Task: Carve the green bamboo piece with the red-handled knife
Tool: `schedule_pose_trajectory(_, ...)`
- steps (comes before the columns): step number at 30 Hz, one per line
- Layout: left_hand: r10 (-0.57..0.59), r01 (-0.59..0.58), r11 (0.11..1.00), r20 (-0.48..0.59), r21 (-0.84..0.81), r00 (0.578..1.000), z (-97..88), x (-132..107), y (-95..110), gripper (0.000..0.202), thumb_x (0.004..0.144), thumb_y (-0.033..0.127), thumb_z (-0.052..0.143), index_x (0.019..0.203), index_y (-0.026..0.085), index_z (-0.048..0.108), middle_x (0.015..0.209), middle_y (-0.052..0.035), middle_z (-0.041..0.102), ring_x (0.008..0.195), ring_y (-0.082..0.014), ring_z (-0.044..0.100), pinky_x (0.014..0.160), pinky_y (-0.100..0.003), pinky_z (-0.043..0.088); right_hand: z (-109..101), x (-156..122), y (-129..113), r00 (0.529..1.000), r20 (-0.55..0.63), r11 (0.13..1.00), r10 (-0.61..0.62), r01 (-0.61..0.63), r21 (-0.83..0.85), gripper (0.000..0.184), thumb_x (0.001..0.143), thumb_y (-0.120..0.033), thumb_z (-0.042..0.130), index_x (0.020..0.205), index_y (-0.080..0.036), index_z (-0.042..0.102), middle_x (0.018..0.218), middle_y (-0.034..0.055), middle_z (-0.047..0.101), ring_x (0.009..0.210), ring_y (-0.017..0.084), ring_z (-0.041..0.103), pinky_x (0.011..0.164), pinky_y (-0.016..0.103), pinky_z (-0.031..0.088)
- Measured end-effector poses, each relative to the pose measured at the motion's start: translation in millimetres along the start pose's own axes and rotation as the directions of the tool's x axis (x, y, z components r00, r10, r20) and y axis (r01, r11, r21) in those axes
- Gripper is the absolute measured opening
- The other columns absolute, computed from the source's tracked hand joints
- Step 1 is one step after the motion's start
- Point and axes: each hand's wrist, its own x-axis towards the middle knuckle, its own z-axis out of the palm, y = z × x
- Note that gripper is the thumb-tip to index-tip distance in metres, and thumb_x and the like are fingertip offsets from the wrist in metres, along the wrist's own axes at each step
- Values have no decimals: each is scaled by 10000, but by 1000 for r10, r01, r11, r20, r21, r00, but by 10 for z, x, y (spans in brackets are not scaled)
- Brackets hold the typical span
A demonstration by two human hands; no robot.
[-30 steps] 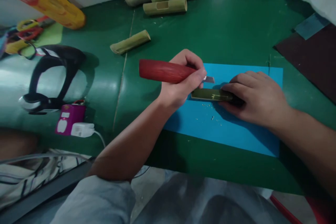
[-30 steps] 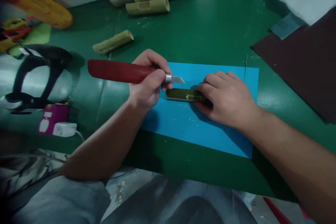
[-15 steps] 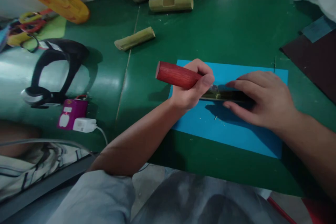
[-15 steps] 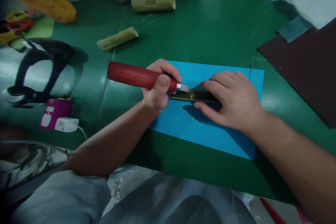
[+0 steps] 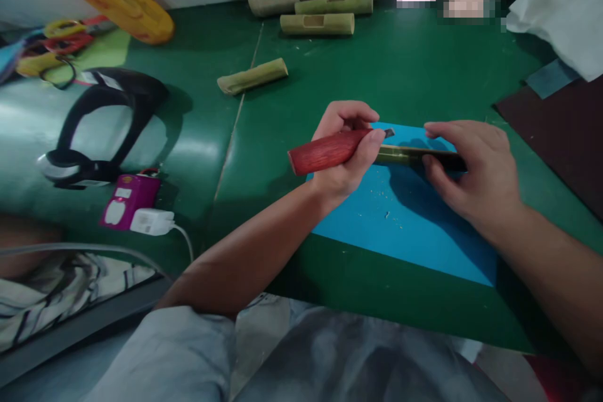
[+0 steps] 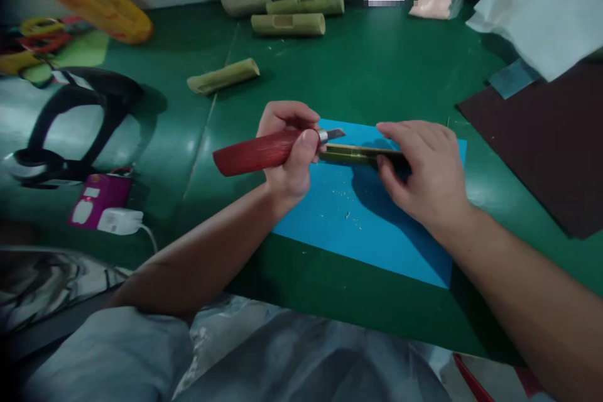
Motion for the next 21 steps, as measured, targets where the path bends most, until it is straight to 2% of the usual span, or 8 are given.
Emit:
schedule_pose_trajectory(3,5,-4,1000,-48,25,999,38,91,69,244,1073,526,769,1129,289,753,952,1,683,822,-123,669,737,-271,573,-19,2,-46,999,-36,999,-33,33,5,361,1039,-283,722,1401,-286,720,1259,115,855,1201,373,818,1017,576,635)
schedule_pose_trajectory(6,-79,82,996,-109,21,991,131,192,159,242,1041,494,825,1080,284,710,926,12,628,847,-136,657,799,-303,589,-66,27,-105,994,-109,997,-30,38,72,453,1015,-276,744,1466,-285,698,1295,129,836,1195,361,807,1019,552,646)
schedule_pose_trajectory(8,-132,136,988,-68,69,989,200,238,233,280,1034,484,838,1115,293,651,977,7,631,891,-156,658,811,-324,589,-85,51,-142,994,-109,987,11,7,158,511,992,-276,759,1498,-292,687,1198,113,839,1012,312,815,900,502,670)
schedule_pose_trajectory(11,-119,115,986,31,122,992,261,257,359,364,1038,516,823,1224,306,591,1060,7,662,799,-140,624,731,-334,547,-95,75,-214,998,-50,980,32,-21,200,585,980,-292,753,1553,-328,641,1038,50,816,763,243,753,703,429,646)
schedule_pose_trajectory(13,-119,105,987,118,121,986,264,244,450,419,1037,523,814,1318,319,579,1015,25,662,708,-115,586,654,-318,498,-102,80,-278,1000,-22,986,10,-6,164,603,992,-288,725,1579,-356,604,986,16,801,721,227,736,673,405,632)
schedule_pose_trajectory(15,-178,130,972,248,198,952,245,224,539,466,1063,455,781,1445,340,541,868,49,615,746,-144,627,705,-327,523,-117,82,-347,1000,-25,993,-13,16,120,602,984,-269,715,1569,-352,603,948,-6,802,693,214,730,649,380,613)
schedule_pose_trajectory(16,-207,149,963,261,225,943,233,216,580,501,1055,445,793,1471,351,531,830,56,598,758,-156,642,709,-330,526,-129,86,-380,999,-33,994,-21,25,103,601,968,-250,720,1553,-342,615,950,-8,813,680,207,730,637,368,601)
schedule_pose_trajectory(21,-259,169,951,373,258,891,189,212,748,660,995,634,822,1509,347,524,909,36,710,746,-171,694,647,-322,527,-213,123,-527,999,-30,991,-14,18,132,498,972,-252,746,1460,-340,697,1062,27,868,733,241,786,690,393,629)
